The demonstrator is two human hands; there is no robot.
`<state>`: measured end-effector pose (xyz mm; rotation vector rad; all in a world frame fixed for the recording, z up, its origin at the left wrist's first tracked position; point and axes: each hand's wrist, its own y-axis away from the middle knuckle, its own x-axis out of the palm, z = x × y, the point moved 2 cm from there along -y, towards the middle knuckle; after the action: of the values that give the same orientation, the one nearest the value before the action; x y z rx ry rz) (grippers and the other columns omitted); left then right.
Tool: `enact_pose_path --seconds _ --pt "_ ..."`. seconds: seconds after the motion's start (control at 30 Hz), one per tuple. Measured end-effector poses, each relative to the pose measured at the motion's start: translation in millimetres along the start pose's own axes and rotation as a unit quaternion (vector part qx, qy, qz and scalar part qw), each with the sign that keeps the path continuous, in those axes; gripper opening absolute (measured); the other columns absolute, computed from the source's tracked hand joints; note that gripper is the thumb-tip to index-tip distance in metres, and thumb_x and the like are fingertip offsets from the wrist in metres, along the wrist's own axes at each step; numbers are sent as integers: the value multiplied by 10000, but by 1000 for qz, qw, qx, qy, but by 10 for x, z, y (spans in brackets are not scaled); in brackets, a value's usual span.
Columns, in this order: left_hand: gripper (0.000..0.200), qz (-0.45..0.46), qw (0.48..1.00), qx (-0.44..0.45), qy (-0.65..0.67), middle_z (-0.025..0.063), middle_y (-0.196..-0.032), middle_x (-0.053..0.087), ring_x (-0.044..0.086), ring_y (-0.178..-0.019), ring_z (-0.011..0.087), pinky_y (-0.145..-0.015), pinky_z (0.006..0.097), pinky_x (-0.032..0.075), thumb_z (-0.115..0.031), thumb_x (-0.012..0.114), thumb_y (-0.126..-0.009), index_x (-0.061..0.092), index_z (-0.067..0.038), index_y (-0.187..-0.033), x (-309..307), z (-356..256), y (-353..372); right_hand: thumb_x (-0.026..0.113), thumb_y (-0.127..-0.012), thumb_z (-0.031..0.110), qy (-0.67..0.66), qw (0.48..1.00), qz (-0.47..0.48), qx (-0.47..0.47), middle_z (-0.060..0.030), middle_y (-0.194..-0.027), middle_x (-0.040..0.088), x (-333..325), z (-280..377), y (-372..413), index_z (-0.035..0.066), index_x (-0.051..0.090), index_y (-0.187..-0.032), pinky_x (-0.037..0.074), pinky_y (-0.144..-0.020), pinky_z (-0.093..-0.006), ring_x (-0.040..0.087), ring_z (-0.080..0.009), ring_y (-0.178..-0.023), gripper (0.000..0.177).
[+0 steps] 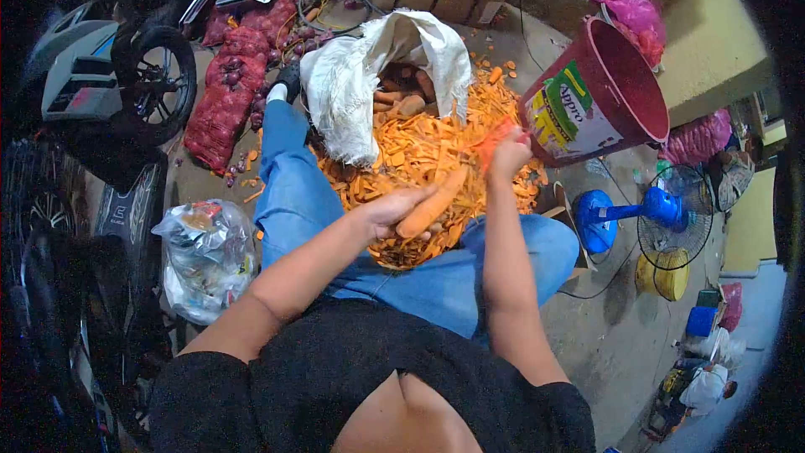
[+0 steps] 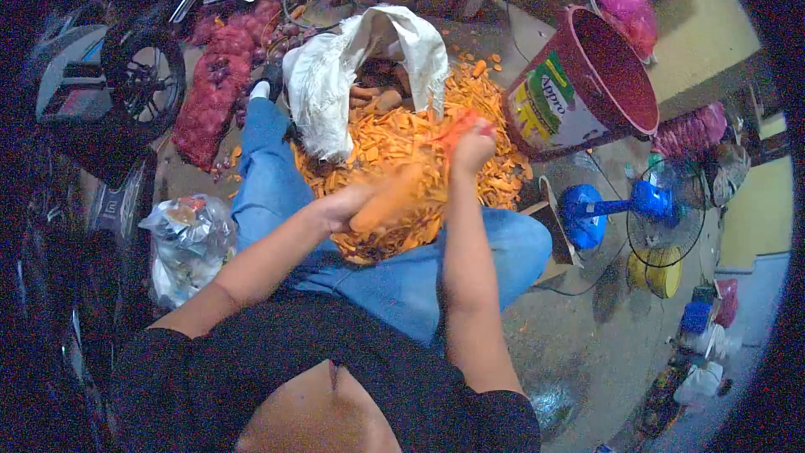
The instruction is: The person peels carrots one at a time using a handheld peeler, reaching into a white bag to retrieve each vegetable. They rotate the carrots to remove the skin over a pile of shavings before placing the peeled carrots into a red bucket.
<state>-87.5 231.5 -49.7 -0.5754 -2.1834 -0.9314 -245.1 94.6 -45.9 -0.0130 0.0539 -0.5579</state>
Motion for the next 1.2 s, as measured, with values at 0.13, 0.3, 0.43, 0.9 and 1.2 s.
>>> enact_pose_path --seconds 0.13,0.3,0.43,0.9,1.2 --pt "375 2 998 26 53 83 -946 532 556 -763 166 -552 268 482 -353 328 -829 436 -63 -1040 -129 -2 -133 469 -789 179 -142 978 12 153 -2 -633 442 0 -26 21 42 433 -704 393 -519 -256 455 -111 -547 165" --pt "390 -93 977 37 189 81 -719 456 488 -501 196 -356 287 430 -403 277 -824 389 -46 -934 -281 -42 -188 462 -801 214 -289 937 97 173 -38 -648 493 156 -146 303 11 473 -739 385 -496 -252 456 -119 -536 213" --pt "384 -54 974 63 211 64 -667 466 501 -542 200 -366 322 443 -379 221 -835 407 -61 -941 -292 -100 -146 448 -809 229 -156 960 156 171 -22 -656 504 247 -155 493 32 493 -804 404 -479 -252 472 -118 -524 202" --pt "331 -28 998 16 48 75 -796 538 551 -671 173 -516 278 483 -318 287 -849 445 -48 -956 -172 -14 -151 449 -803 173 -222 971 65 59 -12 -580 460 217 10 286 12 472 -685 359 -477 -230 396 -95 -490 202" --pt "380 -120 974 78 175 57 -759 532 525 -574 163 -460 289 477 -361 251 -841 423 -62 -1001 -128 -187 -108 413 -822 192 -77 978 192 -33 -30 -644 520 257 275 849 -1 507 -782 395 -556 -239 480 -112 -598 218"
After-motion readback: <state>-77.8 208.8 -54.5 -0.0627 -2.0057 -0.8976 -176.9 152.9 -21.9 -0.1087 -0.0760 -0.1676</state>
